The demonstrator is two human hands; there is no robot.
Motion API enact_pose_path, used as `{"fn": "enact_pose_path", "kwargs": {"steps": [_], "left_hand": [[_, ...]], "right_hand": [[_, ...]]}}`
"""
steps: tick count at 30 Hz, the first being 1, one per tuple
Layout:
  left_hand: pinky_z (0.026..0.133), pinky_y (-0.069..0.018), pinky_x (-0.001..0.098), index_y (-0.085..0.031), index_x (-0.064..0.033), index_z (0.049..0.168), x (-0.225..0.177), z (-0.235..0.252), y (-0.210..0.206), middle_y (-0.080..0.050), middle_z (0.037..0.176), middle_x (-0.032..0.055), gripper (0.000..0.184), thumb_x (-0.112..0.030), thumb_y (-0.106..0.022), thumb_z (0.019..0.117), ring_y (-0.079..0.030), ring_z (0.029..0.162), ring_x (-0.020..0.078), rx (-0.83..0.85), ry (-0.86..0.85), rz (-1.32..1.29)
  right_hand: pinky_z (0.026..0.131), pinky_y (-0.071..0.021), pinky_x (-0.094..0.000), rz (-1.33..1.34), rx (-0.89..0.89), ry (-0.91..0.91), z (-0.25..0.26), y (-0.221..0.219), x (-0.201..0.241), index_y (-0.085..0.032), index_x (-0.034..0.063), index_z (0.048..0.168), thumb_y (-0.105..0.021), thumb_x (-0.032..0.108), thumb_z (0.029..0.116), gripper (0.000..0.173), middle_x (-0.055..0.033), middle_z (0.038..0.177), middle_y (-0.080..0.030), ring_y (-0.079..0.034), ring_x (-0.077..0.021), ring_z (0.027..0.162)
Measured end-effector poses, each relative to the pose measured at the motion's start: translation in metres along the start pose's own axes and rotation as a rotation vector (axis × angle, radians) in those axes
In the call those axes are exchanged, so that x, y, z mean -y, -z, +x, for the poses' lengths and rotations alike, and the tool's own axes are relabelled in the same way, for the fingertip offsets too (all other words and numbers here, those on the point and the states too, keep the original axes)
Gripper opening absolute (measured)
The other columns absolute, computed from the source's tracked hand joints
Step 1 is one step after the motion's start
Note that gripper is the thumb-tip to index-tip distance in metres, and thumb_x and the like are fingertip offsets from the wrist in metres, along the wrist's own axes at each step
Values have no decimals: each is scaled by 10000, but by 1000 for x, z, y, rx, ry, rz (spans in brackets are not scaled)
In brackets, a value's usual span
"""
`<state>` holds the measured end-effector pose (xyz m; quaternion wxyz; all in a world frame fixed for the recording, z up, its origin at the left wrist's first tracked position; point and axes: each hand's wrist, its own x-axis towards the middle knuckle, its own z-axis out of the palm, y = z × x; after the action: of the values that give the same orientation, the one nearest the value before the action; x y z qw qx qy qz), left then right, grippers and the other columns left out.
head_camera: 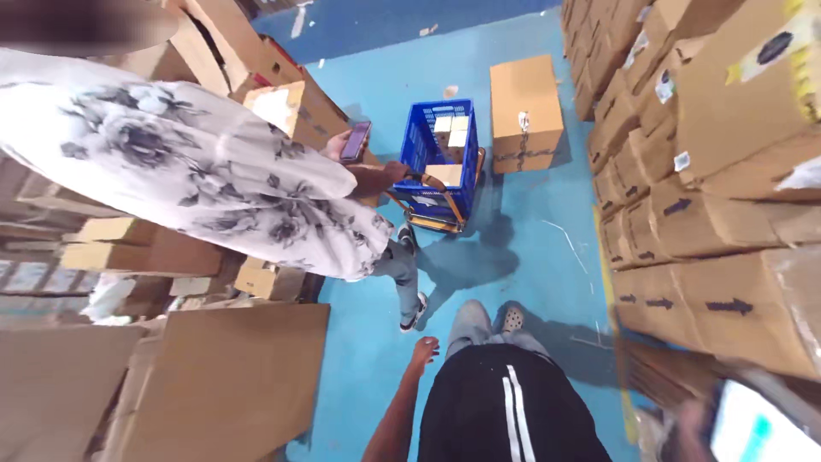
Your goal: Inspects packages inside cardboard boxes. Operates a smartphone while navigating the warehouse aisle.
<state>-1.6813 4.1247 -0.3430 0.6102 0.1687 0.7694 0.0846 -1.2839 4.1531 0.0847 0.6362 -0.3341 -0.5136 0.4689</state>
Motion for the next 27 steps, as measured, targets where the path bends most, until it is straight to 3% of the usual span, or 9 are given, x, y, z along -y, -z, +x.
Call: {"fn": "enact_pose_path", "kwargs": {"steps": [1,3,7,11,15,18,21,24,27], "left_hand": [[931,-513,533,-543,-4,1395,-22,1,-6,-646,1295,225,383,-212,-513,1075,-650,1129,344,1,-19,-25],[941,-512,532,-552,13,1375,-71,6,-19,-637,1304,229,375,-210,-509,1077,-643,1143,344,22,-79,-33],[1023,-490,524,-543,36,1391,-198,21,-50,-610,1353,232,414,-191,-561,1045,-593,1244,332,119,-350,50],[1020,-530,417,-498,45,1423,-374,-7,-74,-638,1323,177,465,-264,-473,1076,-637,1191,233,384,-694,-43],[951,-555,347,-457,-115,1487,-530,-61,-77,-640,1308,40,551,-469,-321,1088,-651,1108,132,600,-909,-163],[900,-581,364,-421,-263,1545,-603,-100,-71,-609,1378,27,544,-527,-315,1081,-654,1115,143,621,-954,-133],[840,-583,361,-461,-246,1520,-651,-119,-66,-604,1359,49,457,-394,-383,1094,-655,1062,161,554,-993,-136],[599,-557,246,-529,-212,1459,-687,-119,-71,-656,1194,54,387,-266,-442,1086,-659,804,102,417,-1017,-214],[681,-569,237,-573,-156,1395,-723,-117,-77,-667,1179,23,339,-232,-468,1081,-660,855,74,301,-1054,-295]], "right_hand": [[1020,-529,-327,9,2,127,30,-2,-20,-650,153,1252,-781,529,800,602,-7,1145,-722,-663,-155,1129],[1021,-558,-418,138,29,188,89,-4,-72,-593,139,1357,-761,583,803,730,-59,1255,-696,-667,-237,1161],[920,-590,-532,594,2,-300,137,13,-189,-320,92,1516,-695,729,781,1043,-235,1406,-562,-658,-406,1137],[908,-602,-555,513,-221,-740,192,17,-232,-217,114,1553,-688,776,732,1155,-211,1351,-600,-659,-394,1155],[1014,-545,-517,553,-98,-699,259,17,-259,-236,124,1563,-693,395,938,820,-192,1396,-566,-616,-342,1230],[1014,-541,-413,574,-65,-663,300,16,-272,-262,134,1535,-604,111,913,710,-89,1325,-603,-639,-192,1172],[1016,-535,-440,624,-19,-631,342,20,-287,-160,168,1581,-587,-7,846,867,-104,1370,-560,-620,-207,1196],[1005,-546,-436,590,27,-629,385,31,-297,-117,184,1594,-610,-49,795,967,-98,1402,-535,-614,-213,1210],[998,-562,-402,476,100,-587,426,42,-307,-119,131,1596,-595,-77,804,948,-96,1408,-536,-621,-197,1207]]}}
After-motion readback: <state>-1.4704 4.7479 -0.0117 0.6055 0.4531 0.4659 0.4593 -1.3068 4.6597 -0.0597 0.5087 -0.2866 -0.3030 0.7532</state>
